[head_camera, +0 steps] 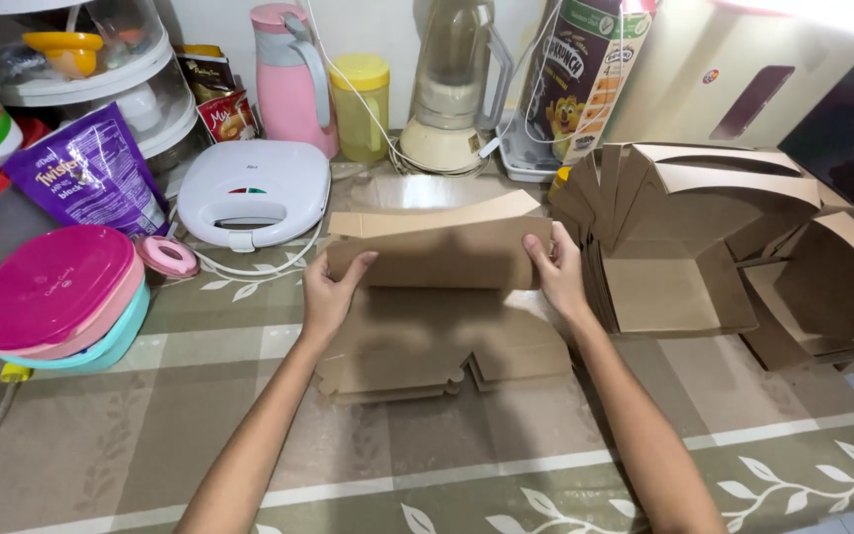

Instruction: Assembling flat cardboard templates into pastry boxes by folding and tucking tabs.

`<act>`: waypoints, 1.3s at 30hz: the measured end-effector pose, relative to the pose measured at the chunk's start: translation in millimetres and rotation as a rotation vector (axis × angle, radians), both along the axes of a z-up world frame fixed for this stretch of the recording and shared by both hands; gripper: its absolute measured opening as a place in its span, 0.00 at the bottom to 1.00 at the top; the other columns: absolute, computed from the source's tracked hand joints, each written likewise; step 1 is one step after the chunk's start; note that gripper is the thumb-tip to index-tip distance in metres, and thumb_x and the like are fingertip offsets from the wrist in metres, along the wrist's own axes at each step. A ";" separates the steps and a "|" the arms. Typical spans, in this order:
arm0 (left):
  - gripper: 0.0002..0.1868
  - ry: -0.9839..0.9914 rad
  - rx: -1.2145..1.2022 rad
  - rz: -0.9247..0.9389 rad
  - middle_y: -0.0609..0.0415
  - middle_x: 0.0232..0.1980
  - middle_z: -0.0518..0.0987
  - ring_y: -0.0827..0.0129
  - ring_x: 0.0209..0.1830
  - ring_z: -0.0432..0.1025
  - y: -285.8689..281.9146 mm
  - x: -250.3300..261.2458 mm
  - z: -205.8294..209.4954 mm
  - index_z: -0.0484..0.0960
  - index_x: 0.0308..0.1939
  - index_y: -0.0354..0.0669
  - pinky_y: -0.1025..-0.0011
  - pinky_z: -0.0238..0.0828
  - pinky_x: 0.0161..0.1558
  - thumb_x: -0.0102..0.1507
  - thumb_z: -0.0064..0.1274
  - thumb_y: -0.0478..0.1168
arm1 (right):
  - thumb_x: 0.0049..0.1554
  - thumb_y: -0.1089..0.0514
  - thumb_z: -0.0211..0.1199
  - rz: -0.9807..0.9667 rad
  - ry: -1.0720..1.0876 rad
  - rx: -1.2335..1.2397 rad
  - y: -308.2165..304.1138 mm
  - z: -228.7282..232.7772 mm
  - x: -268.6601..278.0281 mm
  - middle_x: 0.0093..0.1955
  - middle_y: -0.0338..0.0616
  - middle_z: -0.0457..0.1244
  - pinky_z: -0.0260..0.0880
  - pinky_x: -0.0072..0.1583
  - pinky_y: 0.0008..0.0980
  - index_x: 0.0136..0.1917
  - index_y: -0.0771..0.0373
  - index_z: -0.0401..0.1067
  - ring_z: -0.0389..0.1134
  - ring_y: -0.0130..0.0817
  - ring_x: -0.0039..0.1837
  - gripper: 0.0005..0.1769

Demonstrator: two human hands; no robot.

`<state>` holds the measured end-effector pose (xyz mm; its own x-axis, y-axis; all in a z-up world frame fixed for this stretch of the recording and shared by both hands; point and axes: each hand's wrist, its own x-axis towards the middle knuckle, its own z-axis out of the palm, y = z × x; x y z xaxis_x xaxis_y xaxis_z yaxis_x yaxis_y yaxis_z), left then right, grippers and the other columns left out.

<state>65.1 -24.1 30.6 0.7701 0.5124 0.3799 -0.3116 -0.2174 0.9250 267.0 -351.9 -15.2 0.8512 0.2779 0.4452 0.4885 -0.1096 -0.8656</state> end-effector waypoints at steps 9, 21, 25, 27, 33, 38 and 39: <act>0.41 0.171 0.112 -0.056 0.41 0.63 0.76 0.49 0.68 0.67 -6.9 11.0 9.3 0.69 0.67 0.40 0.46 0.62 0.69 0.59 0.66 0.60 | 0.67 0.44 0.61 -0.197 -0.028 -0.122 0.7 -49.4 49.9 0.41 0.50 0.68 0.70 0.46 0.46 0.61 0.59 0.68 0.68 0.36 0.43 0.19; 0.46 0.346 0.648 0.240 0.25 0.69 0.61 0.30 0.72 0.56 -38.6 -7.6 30.6 0.53 0.75 0.30 0.38 0.55 0.68 0.61 0.65 0.38 | 0.55 0.50 0.70 -0.393 -0.251 -0.875 53.3 29.9 -59.4 0.77 0.53 0.48 0.44 0.72 0.66 0.82 0.39 0.47 0.43 0.55 0.80 0.49; 0.26 0.449 0.990 0.165 0.40 0.69 0.62 0.37 0.76 0.52 -38.7 24.6 -24.8 0.69 0.71 0.54 0.37 0.49 0.69 0.68 0.51 0.39 | 0.52 0.37 0.70 -0.307 -0.213 -0.907 59.6 28.8 -60.6 0.78 0.49 0.48 0.38 0.73 0.73 0.80 0.32 0.49 0.40 0.55 0.82 0.49; 0.15 0.490 1.133 -0.120 0.64 0.66 0.75 0.71 0.74 0.63 -43.3 51.8 -79.8 0.81 0.59 0.66 0.58 0.34 0.80 0.69 0.48 0.44 | 0.41 0.22 0.70 -0.186 -0.196 -0.927 67.3 33.5 -72.9 0.78 0.51 0.48 0.38 0.72 0.78 0.80 0.32 0.49 0.40 0.61 0.82 0.60; 0.13 0.096 1.255 0.030 0.70 0.44 0.86 0.76 0.51 0.79 -47.7 35.9 -99.3 0.85 0.38 0.66 0.56 0.50 0.76 0.70 0.45 0.55 | 0.36 0.19 0.72 -0.137 -0.056 -0.984 73.3 44.4 -88.6 0.83 0.49 0.43 0.36 0.74 0.76 0.80 0.28 0.50 0.36 0.61 0.84 0.63; 0.14 0.121 1.338 0.083 0.68 0.41 0.87 0.76 0.50 0.79 -20.7 21.3 -101.8 0.87 0.41 0.64 0.52 0.45 0.78 0.70 0.44 0.54 | 0.36 0.23 0.76 -0.163 0.022 -0.972 59.0 53.3 -93.2 0.82 0.55 0.43 0.35 0.73 0.78 0.81 0.29 0.49 0.35 0.63 0.84 0.66; 0.15 0.127 1.336 0.095 0.66 0.42 0.87 0.75 0.51 0.79 -13.1 19.6 -105.5 0.87 0.44 0.62 0.50 0.43 0.79 0.71 0.44 0.54 | 0.36 0.23 0.76 -0.170 0.055 -0.980 55.4 52.2 -91.4 0.83 0.54 0.42 0.35 0.74 0.77 0.81 0.28 0.47 0.34 0.62 0.84 0.66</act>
<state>84.7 -37.2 -74.9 0.8196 -0.1383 0.5560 -0.1732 -0.9848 0.0103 175.6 -296.5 37.0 0.9266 0.3737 0.0429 0.3615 -0.8532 -0.3759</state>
